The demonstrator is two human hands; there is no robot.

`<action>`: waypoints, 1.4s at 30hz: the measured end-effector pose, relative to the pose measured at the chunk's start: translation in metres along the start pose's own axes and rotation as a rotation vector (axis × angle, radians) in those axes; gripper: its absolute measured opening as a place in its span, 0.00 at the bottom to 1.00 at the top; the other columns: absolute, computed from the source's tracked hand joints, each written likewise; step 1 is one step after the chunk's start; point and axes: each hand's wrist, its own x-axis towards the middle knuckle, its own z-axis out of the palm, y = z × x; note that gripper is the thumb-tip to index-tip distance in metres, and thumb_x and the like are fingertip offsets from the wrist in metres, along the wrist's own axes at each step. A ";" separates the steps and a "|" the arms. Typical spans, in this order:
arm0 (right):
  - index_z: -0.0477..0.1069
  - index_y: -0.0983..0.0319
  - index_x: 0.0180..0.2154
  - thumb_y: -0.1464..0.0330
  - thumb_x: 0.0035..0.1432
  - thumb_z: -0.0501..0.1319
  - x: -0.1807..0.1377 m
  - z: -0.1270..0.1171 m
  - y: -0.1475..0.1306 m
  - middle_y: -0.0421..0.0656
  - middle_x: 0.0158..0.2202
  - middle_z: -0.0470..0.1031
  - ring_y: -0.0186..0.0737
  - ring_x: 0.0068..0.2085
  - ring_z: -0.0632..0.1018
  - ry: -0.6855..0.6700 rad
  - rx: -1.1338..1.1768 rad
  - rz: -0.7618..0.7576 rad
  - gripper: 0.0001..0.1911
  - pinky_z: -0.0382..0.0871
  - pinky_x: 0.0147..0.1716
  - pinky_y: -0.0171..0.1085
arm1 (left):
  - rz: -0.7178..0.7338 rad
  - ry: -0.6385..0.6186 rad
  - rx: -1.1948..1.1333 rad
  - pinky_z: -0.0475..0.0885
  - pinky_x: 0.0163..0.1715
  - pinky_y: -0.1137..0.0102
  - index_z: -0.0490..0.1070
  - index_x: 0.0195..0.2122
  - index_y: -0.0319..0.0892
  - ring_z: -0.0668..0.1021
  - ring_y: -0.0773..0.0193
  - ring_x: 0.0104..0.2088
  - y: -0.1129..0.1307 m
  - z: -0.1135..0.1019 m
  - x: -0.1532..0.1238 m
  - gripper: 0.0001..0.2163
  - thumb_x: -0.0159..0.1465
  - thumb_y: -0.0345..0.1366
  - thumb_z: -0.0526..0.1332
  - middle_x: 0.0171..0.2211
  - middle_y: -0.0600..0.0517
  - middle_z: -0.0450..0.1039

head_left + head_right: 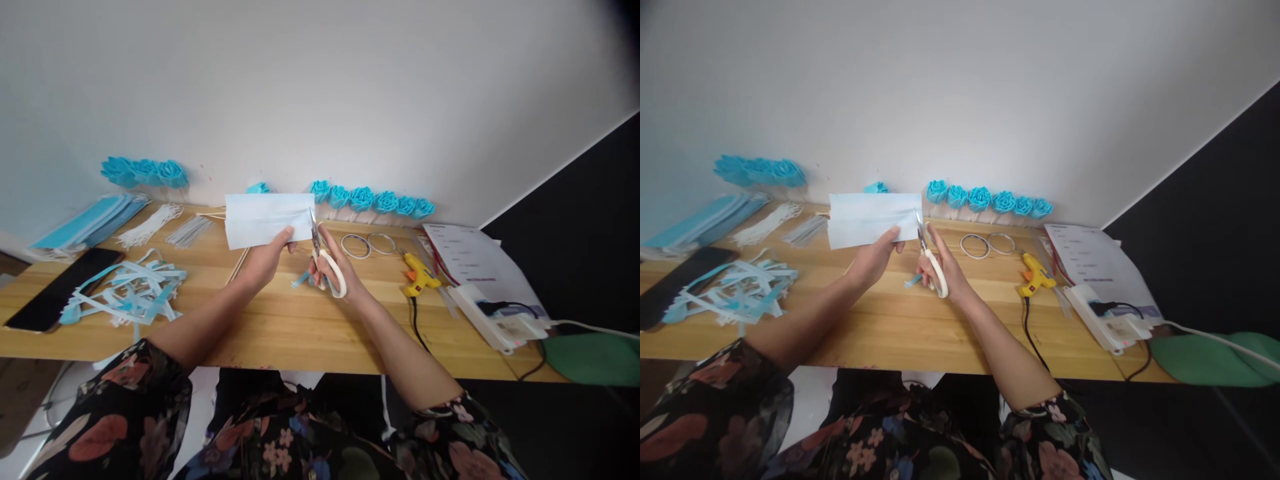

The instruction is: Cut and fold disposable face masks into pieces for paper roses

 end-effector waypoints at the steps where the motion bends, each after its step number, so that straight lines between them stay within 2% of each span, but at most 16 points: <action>1: 0.40 0.53 0.73 0.50 0.60 0.63 0.000 0.000 0.001 0.38 0.28 0.73 0.33 0.21 0.72 -0.001 0.008 -0.006 0.50 0.64 0.18 0.33 | 0.027 -0.003 0.016 0.68 0.49 0.66 0.60 0.18 0.45 0.72 0.61 0.33 0.001 0.001 -0.002 0.21 0.66 0.48 0.57 0.25 0.52 0.66; 7: 0.37 0.53 0.73 0.49 0.59 0.64 0.000 -0.002 0.005 0.38 0.29 0.74 0.33 0.22 0.73 0.005 0.030 -0.014 0.52 0.64 0.18 0.32 | 0.045 0.018 0.137 0.68 0.46 0.67 0.60 0.17 0.45 0.73 0.59 0.35 0.008 0.001 -0.007 0.22 0.67 0.48 0.57 0.26 0.52 0.69; 14: 0.38 0.53 0.73 0.47 0.58 0.65 0.001 -0.003 0.006 0.39 0.29 0.75 0.34 0.22 0.73 0.001 0.016 -0.015 0.53 0.66 0.19 0.34 | 0.051 0.079 0.146 0.68 0.45 0.66 0.59 0.17 0.46 0.73 0.59 0.33 0.013 0.002 -0.007 0.22 0.67 0.47 0.57 0.24 0.53 0.67; 21: 0.36 0.55 0.73 0.46 0.55 0.66 0.002 -0.002 0.004 0.37 0.29 0.76 0.32 0.22 0.74 0.027 0.047 0.016 0.57 0.65 0.18 0.31 | 0.033 0.059 0.153 0.69 0.44 0.66 0.60 0.17 0.47 0.73 0.58 0.33 0.007 0.003 -0.007 0.20 0.65 0.48 0.59 0.25 0.53 0.70; 28: 0.37 0.57 0.73 0.45 0.54 0.66 0.002 -0.001 0.002 0.36 0.27 0.75 0.31 0.20 0.72 0.070 0.071 0.000 0.58 0.64 0.16 0.30 | -0.021 -0.018 0.164 0.68 0.43 0.67 0.61 0.19 0.46 0.73 0.59 0.33 0.014 0.004 -0.011 0.20 0.65 0.48 0.57 0.25 0.53 0.69; 35: 0.36 0.57 0.73 0.45 0.52 0.67 0.002 0.001 0.003 0.34 0.26 0.74 0.31 0.19 0.72 0.111 0.099 0.004 0.60 0.64 0.15 0.30 | -0.063 -0.020 0.169 0.68 0.45 0.68 0.61 0.19 0.46 0.73 0.59 0.34 0.022 0.006 -0.014 0.19 0.65 0.47 0.55 0.26 0.54 0.68; 42: 0.35 0.58 0.74 0.47 0.54 0.66 0.000 0.004 0.001 0.34 0.25 0.74 0.29 0.18 0.71 0.130 0.099 -0.018 0.59 0.64 0.15 0.29 | -0.041 -0.021 0.123 0.68 0.43 0.68 0.61 0.18 0.47 0.72 0.59 0.34 0.022 0.006 -0.013 0.19 0.65 0.47 0.56 0.26 0.53 0.68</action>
